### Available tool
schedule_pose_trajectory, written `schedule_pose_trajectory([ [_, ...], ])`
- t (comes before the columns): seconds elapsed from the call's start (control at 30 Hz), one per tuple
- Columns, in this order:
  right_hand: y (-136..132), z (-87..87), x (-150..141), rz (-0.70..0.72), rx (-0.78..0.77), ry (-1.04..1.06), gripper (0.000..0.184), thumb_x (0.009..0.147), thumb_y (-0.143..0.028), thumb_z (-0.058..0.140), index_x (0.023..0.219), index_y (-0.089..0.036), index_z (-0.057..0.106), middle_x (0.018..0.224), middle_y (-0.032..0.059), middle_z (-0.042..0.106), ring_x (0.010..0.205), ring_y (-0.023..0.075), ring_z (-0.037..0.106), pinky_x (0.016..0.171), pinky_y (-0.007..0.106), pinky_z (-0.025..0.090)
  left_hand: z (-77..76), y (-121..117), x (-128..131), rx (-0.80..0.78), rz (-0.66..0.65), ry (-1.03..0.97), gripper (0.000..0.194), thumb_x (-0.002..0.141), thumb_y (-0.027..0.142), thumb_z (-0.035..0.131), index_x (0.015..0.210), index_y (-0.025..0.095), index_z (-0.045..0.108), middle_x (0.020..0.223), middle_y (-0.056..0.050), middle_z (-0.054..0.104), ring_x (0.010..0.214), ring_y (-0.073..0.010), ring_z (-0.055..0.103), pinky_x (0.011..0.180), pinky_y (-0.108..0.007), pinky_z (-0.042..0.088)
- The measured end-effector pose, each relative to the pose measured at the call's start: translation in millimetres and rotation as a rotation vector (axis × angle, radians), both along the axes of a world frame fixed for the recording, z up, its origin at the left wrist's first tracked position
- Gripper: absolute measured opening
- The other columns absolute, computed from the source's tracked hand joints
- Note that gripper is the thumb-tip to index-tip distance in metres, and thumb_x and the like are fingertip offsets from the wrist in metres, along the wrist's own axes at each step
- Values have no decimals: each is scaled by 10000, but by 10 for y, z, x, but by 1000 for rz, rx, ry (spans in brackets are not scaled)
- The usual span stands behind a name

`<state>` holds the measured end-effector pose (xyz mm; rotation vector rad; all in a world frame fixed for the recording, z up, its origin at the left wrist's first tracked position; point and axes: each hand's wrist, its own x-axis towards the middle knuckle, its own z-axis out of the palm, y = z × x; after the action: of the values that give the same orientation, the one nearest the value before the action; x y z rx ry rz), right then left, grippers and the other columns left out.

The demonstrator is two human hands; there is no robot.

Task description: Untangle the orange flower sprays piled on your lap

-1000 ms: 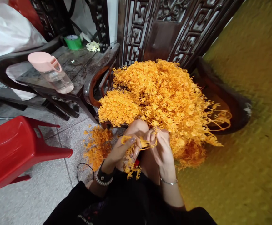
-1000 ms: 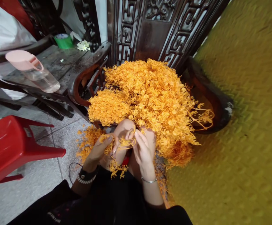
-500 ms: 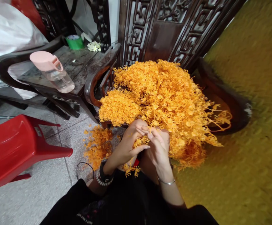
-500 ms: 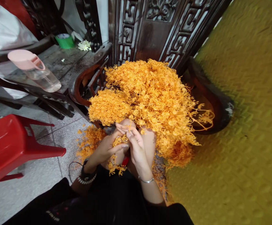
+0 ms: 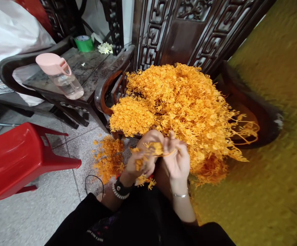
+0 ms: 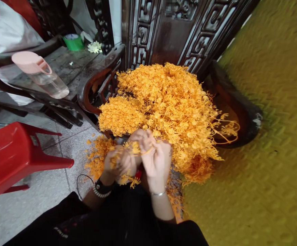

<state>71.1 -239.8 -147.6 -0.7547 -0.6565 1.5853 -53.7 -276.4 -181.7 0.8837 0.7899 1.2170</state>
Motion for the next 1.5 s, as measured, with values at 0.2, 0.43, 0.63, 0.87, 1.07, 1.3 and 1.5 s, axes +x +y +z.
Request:
schedule_pose_trajectory([
  [0.2,133,17,175,-126,-67,180,303,818,-126,414,920,-283,651,1049,-102,680,1134,40,554,1094,280,389,75,11,-158,-26,58,4,442,798,579,397,764,185,596,390,20,460,313,-94,369,362,-257,331],
  [0.43,32,16,109,0,-87,33,300,844,-199,401,1015,-290,630,1157,-62,635,1127,84,568,1038,337,443,11,48,-116,160,284,450,273,842,314,433,927,157,640,955,-59,691,895,-205,616,797,-304,460],
  [0.63,-5,72,142,79,-100,133,269,845,-202,405,987,-289,616,788,-76,666,653,-4,628,703,112,537,26,43,-191,195,306,675,217,823,230,391,813,155,594,761,-19,632,703,-158,550,652,-254,394],
  [0.87,-69,106,223,324,-61,359,228,885,-227,343,936,-195,562,480,-158,449,174,-53,29,227,60,94,-36,65,-295,137,315,649,199,803,206,411,619,169,474,568,28,454,574,-114,428,563,-228,326],
  [1.07,-56,126,319,285,-8,218,212,889,-224,319,893,-189,529,379,-195,325,160,-47,-64,252,63,63,-51,30,-306,108,341,573,230,829,305,406,678,172,518,612,8,521,607,-126,486,565,-232,396],
  [1.3,8,187,623,-4,7,231,101,836,-159,480,843,-196,575,340,-189,348,194,-47,-115,200,37,13,-99,268,-588,98,580,650,271,891,369,296,748,200,453,622,19,468,507,-110,452,534,-252,427],
  [1.5,52,238,597,74,-45,330,74,832,-145,504,851,-180,566,377,-160,388,237,-42,-96,187,11,32,-117,1215,-939,231,780,1139,92,807,245,471,830,172,520,1059,-128,533,1097,-299,456,997,-469,324],
])
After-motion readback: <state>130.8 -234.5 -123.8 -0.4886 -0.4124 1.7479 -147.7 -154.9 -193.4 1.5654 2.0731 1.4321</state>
